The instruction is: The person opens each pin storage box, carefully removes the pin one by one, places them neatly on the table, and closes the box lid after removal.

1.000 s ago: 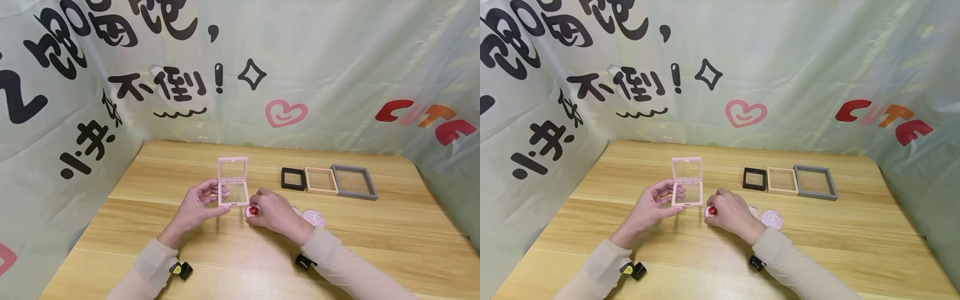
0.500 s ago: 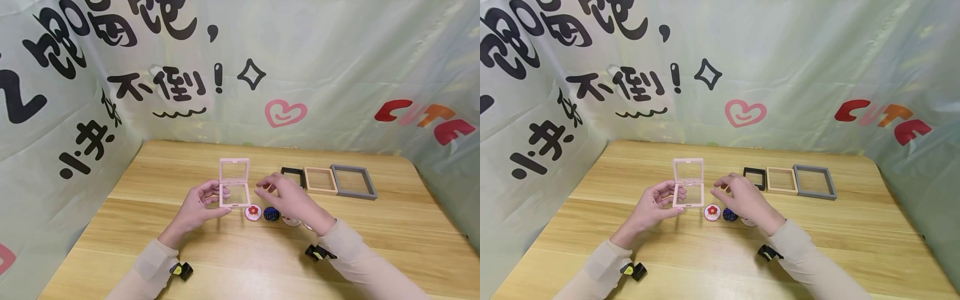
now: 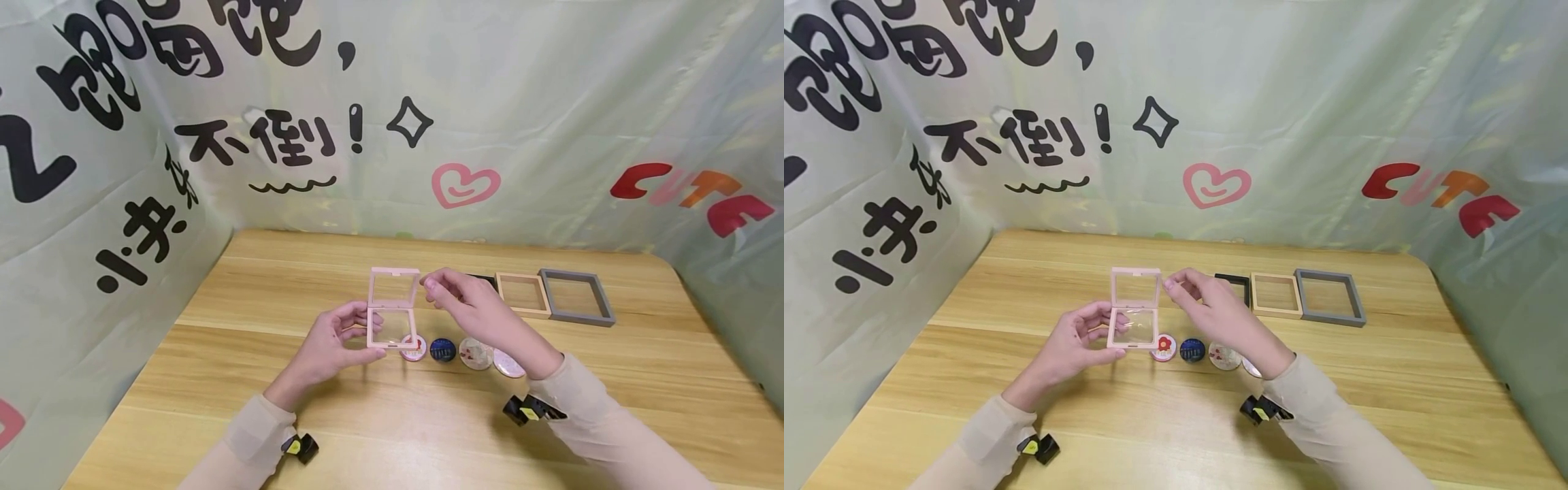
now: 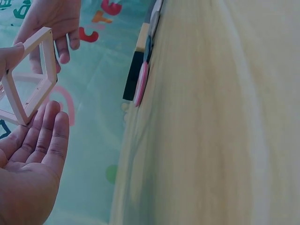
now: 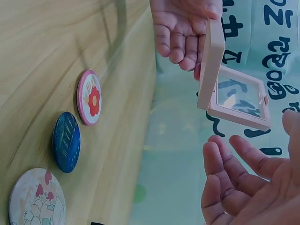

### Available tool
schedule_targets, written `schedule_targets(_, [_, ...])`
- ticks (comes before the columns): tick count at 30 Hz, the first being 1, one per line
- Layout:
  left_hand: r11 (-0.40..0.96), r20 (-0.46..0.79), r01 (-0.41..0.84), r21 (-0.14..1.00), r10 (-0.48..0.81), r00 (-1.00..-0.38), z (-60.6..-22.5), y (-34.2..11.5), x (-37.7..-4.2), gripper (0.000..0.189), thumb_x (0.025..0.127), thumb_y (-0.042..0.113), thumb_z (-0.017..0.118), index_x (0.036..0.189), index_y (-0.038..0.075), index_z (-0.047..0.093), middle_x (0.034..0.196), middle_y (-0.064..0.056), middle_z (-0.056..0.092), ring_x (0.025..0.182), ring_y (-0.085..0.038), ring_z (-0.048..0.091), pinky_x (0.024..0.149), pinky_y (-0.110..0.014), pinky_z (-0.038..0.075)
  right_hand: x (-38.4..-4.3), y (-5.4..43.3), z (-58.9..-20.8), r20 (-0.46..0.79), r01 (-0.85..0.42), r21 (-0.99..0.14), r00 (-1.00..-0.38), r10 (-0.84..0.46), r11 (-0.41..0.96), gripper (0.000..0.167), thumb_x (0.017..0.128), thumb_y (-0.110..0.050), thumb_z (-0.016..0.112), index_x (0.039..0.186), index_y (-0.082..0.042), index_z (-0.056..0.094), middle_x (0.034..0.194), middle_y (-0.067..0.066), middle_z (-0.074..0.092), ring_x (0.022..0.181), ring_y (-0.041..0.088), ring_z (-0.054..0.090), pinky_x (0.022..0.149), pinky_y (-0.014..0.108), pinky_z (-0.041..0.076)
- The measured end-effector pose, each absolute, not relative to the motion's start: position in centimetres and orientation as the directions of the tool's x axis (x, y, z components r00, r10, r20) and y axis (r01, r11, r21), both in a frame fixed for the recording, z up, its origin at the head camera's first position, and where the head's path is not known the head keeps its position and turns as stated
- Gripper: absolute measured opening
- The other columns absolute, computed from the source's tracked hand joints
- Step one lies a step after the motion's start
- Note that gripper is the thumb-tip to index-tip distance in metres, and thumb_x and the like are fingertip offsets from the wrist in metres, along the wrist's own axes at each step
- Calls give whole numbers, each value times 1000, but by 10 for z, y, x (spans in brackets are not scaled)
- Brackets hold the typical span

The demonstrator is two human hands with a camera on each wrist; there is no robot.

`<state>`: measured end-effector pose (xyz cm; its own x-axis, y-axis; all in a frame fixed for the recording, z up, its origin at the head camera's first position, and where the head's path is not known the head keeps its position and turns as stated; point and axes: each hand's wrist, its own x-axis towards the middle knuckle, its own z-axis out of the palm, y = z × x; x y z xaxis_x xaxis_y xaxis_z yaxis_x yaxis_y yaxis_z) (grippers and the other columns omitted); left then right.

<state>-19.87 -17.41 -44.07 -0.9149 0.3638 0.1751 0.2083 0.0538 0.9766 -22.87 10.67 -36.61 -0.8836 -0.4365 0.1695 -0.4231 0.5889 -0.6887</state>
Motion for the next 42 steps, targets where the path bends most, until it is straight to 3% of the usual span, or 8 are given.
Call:
schedule_targets(10, [80,151,199,977,404,-902,-439,-166,-192,66,78,1,91,136,-9,61,129,-32,67,116,-31,70,106,-27,59,-232,106,-365,52,-313,-751,-906,-420,581,53,117,-47,34,126,-8,69,109,7,79,103,19,76,91,42,58])
schedule_targets(15, [81,157,209,975,418,-895,-437,-162,-189,66,77,2,91,136,-8,61,128,-30,68,119,-36,69,106,-27,59,-232,105,-364,19,-305,-770,-889,-458,560,59,117,-49,30,110,-10,73,117,9,78,105,18,74,96,47,57])
schedule_targets(20, [80,166,219,972,424,-890,-436,-160,-187,65,78,3,91,135,-6,63,126,-28,69,116,-26,69,105,-27,59,-233,106,-364,-36,-261,-799,-879,-476,541,65,117,-51,28,94,-12,74,145,11,70,108,19,73,89,44,56])
schedule_targets(24, [74,168,220,973,428,-888,-434,-159,-186,63,78,3,91,135,-3,64,126,-29,69,115,-20,69,105,-27,59,-233,106,-366,-58,-239,-815,-872,-485,527,66,117,-51,28,92,-11,73,145,12,70,107,19,73,84,38,53])
schedule_targets(27, [66,168,217,974,431,-886,-433,-159,-186,63,79,4,90,136,-1,64,127,-29,69,114,-19,69,106,-28,59,-234,106,-367,-59,-236,-829,-865,-498,507,65,117,-50,29,94,-9,75,144,12,71,105,18,73,85,39,54])
schedule_targets(30, [58,169,215,975,430,-887,-434,-160,-186,65,79,4,90,138,0,63,128,-30,68,114,-21,70,106,-29,59,-233,107,-369,-45,-251,-843,-849,-527,475,60,118,-46,32,110,-6,77,138,13,73,104,18,72,88,42,57])
schedule_targets(37, [51,174,214,976,418,-892,-435,-161,-188,63,80,1,89,137,0,63,129,-34,66,113,-20,70,104,-29,60,-232,112,-371,-1,-305,-844,-821,-571,441,48,117,-39,41,131,-2,67,107,9,77,105,20,69,90,38,58])
schedule_targets(42, [30,188,219,975,407,-894,-435,-162,-189,62,80,1,89,137,0,64,128,-35,65,112,-21,70,103,-29,61,-230,114,-372,12,-310,-857,-810,-586,412,43,114,-39,50,140,-9,66,110,6,77,108,24,71,95,40,56])
